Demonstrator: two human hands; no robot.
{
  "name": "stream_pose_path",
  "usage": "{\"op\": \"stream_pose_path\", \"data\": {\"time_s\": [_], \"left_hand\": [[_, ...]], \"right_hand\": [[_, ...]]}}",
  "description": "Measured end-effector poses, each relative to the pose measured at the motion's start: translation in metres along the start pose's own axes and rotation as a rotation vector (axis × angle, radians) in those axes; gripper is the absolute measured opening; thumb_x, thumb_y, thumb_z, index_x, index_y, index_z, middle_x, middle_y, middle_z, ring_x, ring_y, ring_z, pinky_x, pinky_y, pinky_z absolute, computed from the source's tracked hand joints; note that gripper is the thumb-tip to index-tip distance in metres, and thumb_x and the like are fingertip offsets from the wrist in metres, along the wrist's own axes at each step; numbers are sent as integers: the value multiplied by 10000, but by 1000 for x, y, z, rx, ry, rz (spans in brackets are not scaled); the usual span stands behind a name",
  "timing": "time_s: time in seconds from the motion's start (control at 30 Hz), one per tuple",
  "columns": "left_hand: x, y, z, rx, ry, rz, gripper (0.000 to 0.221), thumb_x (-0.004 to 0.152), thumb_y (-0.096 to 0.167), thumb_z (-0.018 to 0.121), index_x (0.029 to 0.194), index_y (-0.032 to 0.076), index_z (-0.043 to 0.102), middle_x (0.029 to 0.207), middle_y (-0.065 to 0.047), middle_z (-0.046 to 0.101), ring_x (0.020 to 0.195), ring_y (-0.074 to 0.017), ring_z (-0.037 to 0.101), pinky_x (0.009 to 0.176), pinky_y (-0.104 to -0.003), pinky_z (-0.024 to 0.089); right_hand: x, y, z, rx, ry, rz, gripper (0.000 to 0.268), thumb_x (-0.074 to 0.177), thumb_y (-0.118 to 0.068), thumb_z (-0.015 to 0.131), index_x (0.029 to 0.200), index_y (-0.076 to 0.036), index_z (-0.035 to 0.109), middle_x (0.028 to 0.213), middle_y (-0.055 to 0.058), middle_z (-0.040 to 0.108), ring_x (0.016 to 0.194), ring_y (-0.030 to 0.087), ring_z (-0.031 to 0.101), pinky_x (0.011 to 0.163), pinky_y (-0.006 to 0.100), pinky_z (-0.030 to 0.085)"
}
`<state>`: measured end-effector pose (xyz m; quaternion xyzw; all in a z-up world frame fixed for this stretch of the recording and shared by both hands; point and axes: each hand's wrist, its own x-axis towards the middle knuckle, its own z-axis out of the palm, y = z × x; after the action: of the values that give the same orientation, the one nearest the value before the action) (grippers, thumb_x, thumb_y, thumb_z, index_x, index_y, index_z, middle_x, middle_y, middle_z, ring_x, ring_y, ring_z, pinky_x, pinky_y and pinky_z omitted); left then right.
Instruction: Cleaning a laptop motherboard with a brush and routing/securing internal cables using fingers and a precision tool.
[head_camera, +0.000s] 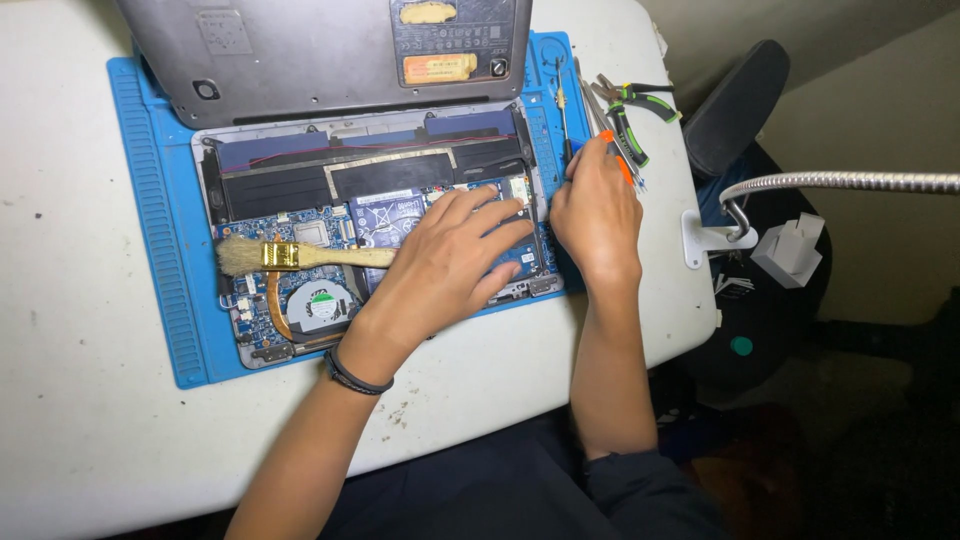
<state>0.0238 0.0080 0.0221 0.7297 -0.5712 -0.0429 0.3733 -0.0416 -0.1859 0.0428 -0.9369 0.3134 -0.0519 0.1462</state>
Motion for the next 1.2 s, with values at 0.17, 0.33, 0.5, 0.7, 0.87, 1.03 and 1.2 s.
{"op": "stream_pose_path", "data": {"time_s": [0.17,0.33,0.5,0.7,0.87,1.03,1.2], "left_hand": [[-3,-4,-18,-52,107,-21,311,943,192,711,1232,79,711,1254,-155,688,1285,-371,570,1111,-512,390],[-10,-14,-40,-141,284,-144,255,956,155,701,1202,95,730,1126,-111,712,1133,-315,640,1000,-454,475],[-22,-28,-54,-209,486,-238,221,959,130,712,1179,139,718,1016,-46,698,953,-258,662,881,-414,518],[-24,-14,-74,-296,483,-380,341,1005,155,607,1335,97,550,1180,-105,672,985,-200,633,867,-340,514],[-27,-17,-74,-533,591,-376,521,1041,281,623,1472,105,388,1317,-120,654,952,-139,675,843,-279,548],[-29,-18,-79,-929,705,-357,254,1018,257,641,1184,73,585,1079,-112,723,875,-158,693,824,-259,589],[-34,-21,-78,-1096,743,-296,183,1014,172,656,1147,48,639,1054,-112,719,1001,-198,726,842,-279,622]], "right_hand": [[-9,-12,-18,136,73,-19,125,922,52,507,1005,-41,494,865,207,594,819,510,684,678,656,520],[-24,-20,-36,181,348,-194,117,957,35,481,1049,-27,446,888,252,527,806,569,617,640,653,494],[-26,-21,-33,290,636,-290,133,951,31,552,1057,-33,504,842,151,504,746,359,610,640,396,510],[-38,-59,-43,586,716,-469,39,1070,-4,487,1084,30,475,1051,118,423,874,217,434,773,348,407],[-44,-70,-21,998,478,-439,122,1099,-140,522,1114,-33,464,1004,131,490,625,170,535,507,264,421],[-49,-77,-7,1093,317,-456,156,1097,-173,563,1114,-46,475,1006,127,511,581,166,532,537,257,450],[-46,-76,1,1175,241,-437,172,1097,-189,579,1143,-61,473,955,118,527,535,133,505,487,238,408]]}}
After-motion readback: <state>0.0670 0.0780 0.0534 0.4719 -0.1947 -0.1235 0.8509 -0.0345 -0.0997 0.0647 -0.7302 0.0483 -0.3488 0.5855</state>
